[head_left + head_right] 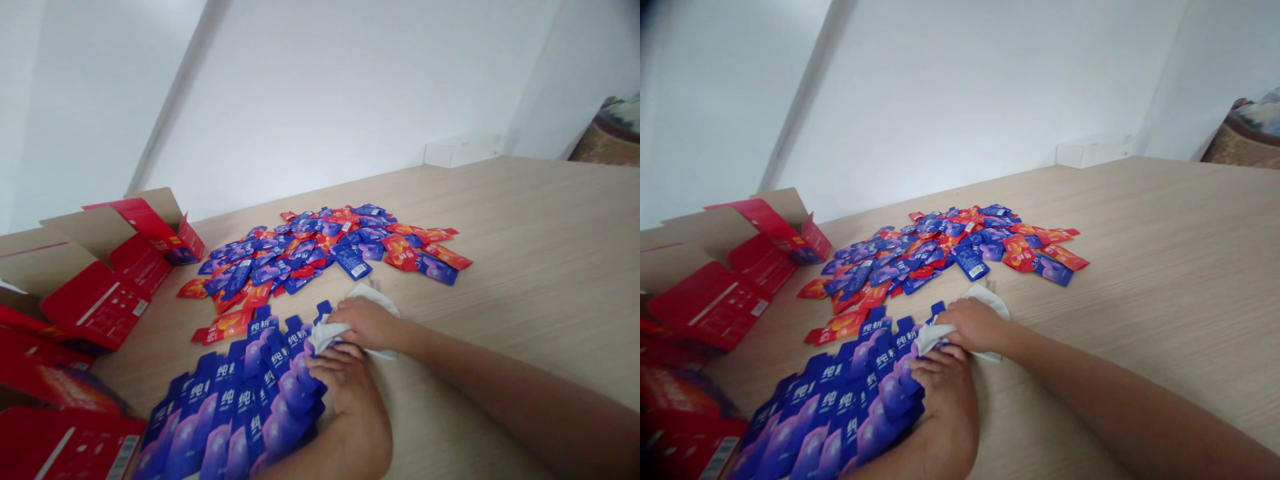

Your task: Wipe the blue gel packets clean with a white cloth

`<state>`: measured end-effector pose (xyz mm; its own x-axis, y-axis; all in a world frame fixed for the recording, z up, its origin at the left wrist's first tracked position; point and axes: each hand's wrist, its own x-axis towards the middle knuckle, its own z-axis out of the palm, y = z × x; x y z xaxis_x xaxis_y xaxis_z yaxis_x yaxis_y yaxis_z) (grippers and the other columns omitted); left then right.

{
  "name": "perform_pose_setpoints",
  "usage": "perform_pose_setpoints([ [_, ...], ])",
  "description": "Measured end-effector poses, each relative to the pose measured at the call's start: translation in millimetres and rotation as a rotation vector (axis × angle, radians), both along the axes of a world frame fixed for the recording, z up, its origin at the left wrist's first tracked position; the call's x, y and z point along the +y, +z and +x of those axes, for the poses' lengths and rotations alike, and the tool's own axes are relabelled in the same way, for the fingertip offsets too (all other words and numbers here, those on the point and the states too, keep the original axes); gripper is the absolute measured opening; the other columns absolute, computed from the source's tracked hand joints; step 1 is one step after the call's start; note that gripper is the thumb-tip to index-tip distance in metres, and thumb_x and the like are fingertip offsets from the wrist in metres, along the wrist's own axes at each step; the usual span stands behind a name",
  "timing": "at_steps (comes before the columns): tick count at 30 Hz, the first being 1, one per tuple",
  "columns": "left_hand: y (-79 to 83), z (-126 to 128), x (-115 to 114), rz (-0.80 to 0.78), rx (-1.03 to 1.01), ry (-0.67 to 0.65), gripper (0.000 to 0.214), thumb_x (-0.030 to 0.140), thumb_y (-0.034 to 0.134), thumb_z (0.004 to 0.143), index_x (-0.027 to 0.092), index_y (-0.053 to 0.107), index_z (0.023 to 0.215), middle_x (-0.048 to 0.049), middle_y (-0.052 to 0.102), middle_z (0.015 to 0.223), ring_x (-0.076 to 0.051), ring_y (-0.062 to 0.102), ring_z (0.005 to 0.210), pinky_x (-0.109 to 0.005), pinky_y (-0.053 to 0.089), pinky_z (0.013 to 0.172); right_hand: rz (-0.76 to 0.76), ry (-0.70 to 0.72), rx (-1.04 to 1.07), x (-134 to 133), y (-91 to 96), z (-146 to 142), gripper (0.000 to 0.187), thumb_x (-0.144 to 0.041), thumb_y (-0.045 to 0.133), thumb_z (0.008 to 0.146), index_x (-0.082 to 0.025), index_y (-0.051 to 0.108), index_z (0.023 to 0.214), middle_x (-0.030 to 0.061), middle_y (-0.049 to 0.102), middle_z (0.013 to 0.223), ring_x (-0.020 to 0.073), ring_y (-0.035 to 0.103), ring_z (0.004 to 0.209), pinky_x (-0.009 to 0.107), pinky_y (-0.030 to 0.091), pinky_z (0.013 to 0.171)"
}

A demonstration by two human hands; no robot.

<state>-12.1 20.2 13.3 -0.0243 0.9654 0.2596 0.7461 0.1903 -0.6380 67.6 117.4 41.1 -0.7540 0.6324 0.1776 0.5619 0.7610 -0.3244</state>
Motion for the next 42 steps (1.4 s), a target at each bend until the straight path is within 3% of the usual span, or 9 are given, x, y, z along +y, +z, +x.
perform_pose_setpoints([
  [6,2.2,0,-2,-0.020,-0.045,0.003,0.033,-0.001,0.041,0.078,0.005,0.063,0.101,-0.0248,0.067,0.103,-0.035,0.064,0.091,-0.046,0.052,0.073,0.050,-0.174,-0.023,12,-0.3,13,0.025,-0.029,0.052,0.085,-0.021,0.060,0.107,0.0066,0.060,0.093,0.0207,0.052,0.093,0.032,0.033,0.081],
  [13,3.7,1,1,-0.047,-0.101,0.025,0.036,-0.001,0.039,0.077,0.003,0.063,0.104,-0.0257,0.067,0.099,-0.036,0.064,0.090,-0.050,0.051,0.075,-0.012,0.021,0.010,-4,5.5,-2,0.023,-0.027,0.057,0.081,-0.021,0.062,0.103,0.0055,0.061,0.095,0.0199,0.054,0.090,0.030,0.034,0.079],
  [20,-3.2,0,-1,-0.002,-0.072,0.014,0.033,-0.001,0.041,0.078,0.005,0.063,0.101,-0.0262,0.066,0.103,-0.036,0.064,0.091,-0.047,0.052,0.073,0.030,-0.176,-0.030,12,-1.7,10,0.026,-0.032,0.053,0.084,-0.021,0.060,0.107,0.0065,0.061,0.091,0.0210,0.053,0.092,0.031,0.033,0.080],
  [24,-3.1,1,2,0.001,-0.146,0.005,0.036,-0.003,0.038,0.077,0.005,0.065,0.100,-0.0253,0.066,0.103,-0.036,0.063,0.092,-0.050,0.051,0.075,0.061,-0.092,0.057,2,4.1,4,0.028,-0.029,0.054,0.083,-0.022,0.059,0.110,0.0062,0.060,0.094,0.0203,0.052,0.092,0.031,0.033,0.080],
  [28,-1.9,2,4,0.007,-0.171,0.060,0.035,-0.002,0.037,0.078,0.002,0.065,0.099,-0.0253,0.067,0.097,-0.036,0.064,0.090,-0.051,0.051,0.075,-0.002,0.016,0.027,-5,3.5,-5,0.021,-0.031,0.055,0.084,-0.023,0.062,0.102,0.0040,0.061,0.093,0.0185,0.054,0.088,0.029,0.034,0.078],
  [35,-4.8,0,0,0.001,-0.129,0.014,0.034,-0.003,0.041,0.077,0.005,0.064,0.101,-0.0245,0.066,0.103,-0.035,0.064,0.092,-0.048,0.052,0.075,0.024,-0.175,-0.018,13,-3.6,9,0.029,-0.034,0.054,0.085,-0.021,0.060,0.110,0.0072,0.061,0.095,0.0206,0.053,0.095,0.032,0.032,0.083],
  [42,-3.9,1,2,-0.037,-0.073,0.038,0.037,-0.002,0.039,0.077,0.002,0.063,0.104,-0.0270,0.066,0.102,-0.037,0.063,0.092,-0.052,0.050,0.077,0.029,0.031,0.070,-4,3.6,-3,0.025,-0.034,0.051,0.086,-0.022,0.061,0.105,0.0050,0.061,0.094,0.0188,0.053,0.089,0.029,0.034,0.078],
])
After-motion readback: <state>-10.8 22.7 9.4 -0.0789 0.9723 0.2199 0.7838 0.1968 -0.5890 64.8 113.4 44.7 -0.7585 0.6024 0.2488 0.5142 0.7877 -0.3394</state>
